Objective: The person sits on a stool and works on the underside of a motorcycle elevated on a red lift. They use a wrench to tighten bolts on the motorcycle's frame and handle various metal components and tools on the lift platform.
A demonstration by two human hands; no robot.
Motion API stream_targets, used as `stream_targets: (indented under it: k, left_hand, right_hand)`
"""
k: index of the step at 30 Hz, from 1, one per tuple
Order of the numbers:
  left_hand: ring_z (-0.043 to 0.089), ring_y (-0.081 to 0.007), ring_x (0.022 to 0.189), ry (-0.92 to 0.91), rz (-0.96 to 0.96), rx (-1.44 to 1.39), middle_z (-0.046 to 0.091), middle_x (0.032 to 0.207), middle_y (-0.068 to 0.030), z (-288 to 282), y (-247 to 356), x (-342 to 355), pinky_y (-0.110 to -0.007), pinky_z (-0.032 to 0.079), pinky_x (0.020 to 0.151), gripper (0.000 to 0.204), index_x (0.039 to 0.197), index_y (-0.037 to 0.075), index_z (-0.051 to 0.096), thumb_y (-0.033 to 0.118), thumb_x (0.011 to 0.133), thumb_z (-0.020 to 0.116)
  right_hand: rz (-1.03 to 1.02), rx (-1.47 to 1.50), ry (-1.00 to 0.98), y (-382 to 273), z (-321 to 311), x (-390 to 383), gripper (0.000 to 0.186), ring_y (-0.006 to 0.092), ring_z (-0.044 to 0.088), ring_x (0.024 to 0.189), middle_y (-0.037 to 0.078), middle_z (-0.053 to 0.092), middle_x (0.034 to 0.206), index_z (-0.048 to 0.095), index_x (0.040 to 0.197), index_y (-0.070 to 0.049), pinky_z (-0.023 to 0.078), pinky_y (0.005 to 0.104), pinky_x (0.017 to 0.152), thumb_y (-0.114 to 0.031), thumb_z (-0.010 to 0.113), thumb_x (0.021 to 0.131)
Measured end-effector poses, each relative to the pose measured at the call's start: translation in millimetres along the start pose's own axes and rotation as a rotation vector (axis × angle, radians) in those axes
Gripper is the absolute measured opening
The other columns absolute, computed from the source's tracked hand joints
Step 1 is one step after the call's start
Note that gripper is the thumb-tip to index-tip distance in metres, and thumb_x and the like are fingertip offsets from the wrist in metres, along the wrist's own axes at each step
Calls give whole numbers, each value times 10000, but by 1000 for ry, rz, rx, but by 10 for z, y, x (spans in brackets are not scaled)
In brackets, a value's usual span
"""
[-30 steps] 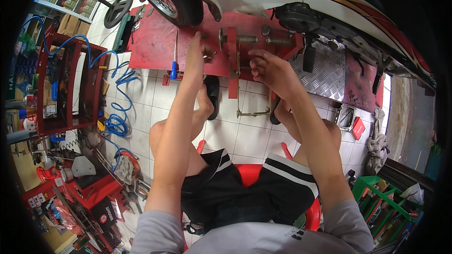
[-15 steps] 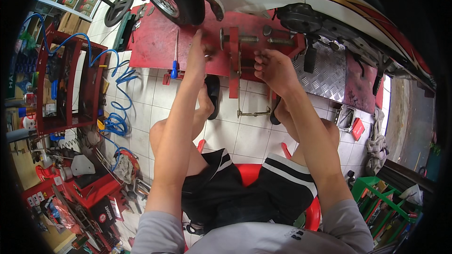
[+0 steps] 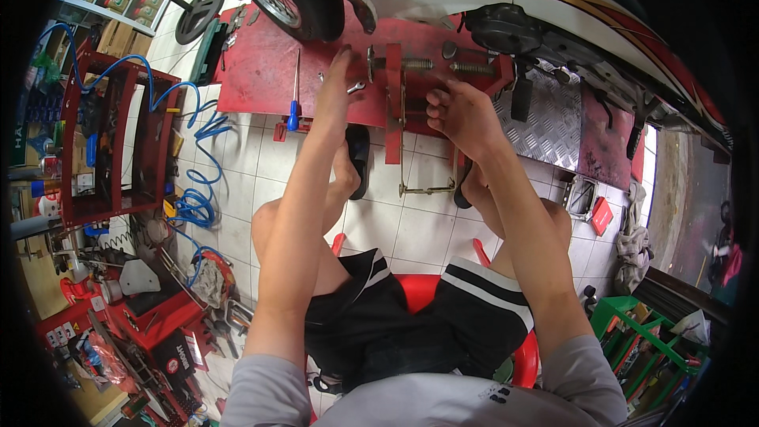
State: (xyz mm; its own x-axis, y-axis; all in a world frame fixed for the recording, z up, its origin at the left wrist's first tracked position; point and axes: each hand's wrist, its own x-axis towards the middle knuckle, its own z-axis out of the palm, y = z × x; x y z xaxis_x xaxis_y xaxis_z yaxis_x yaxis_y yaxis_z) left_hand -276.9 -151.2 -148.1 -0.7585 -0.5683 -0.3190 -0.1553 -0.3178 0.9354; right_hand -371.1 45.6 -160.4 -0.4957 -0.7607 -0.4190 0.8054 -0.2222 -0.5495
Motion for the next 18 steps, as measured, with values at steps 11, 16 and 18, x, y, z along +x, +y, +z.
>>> stream_targets:
  k: [11, 16, 18]
  left_hand:
    - [592, -198, 893, -52, -40, -52, 595, 980, -118, 75, 189, -87, -322, 429, 719, 554, 1297, 34, 409, 469, 955, 373]
    - [585, -203, 892, -24, -66, 37, 596, 992, -123, -150, 19, 54, -329, 419, 724, 557, 1279, 15, 412, 465, 956, 358]
    - [581, -198, 883, -16, -28, -24, 594, 987, -118, 18, 108, -43, -326, 415, 711, 545, 1256, 13, 432, 461, 956, 354]
  right_hand:
    - [-12, 25, -7, -34, -135, -29, 412, 161, 485, 758, 27, 534, 820, 480, 1280, -109, 402, 298, 706, -258, 513, 898]
    - [-18, 18, -34, -49, -102, -43, 356, 166, 506, 768, 39, 543, 846, 479, 1248, -105, 421, 302, 707, -252, 483, 924]
    - [-24, 9, -29, -51, -112, -52, 365, 163, 506, 763, 35, 542, 839, 477, 1255, -104, 421, 299, 708, -255, 484, 923]
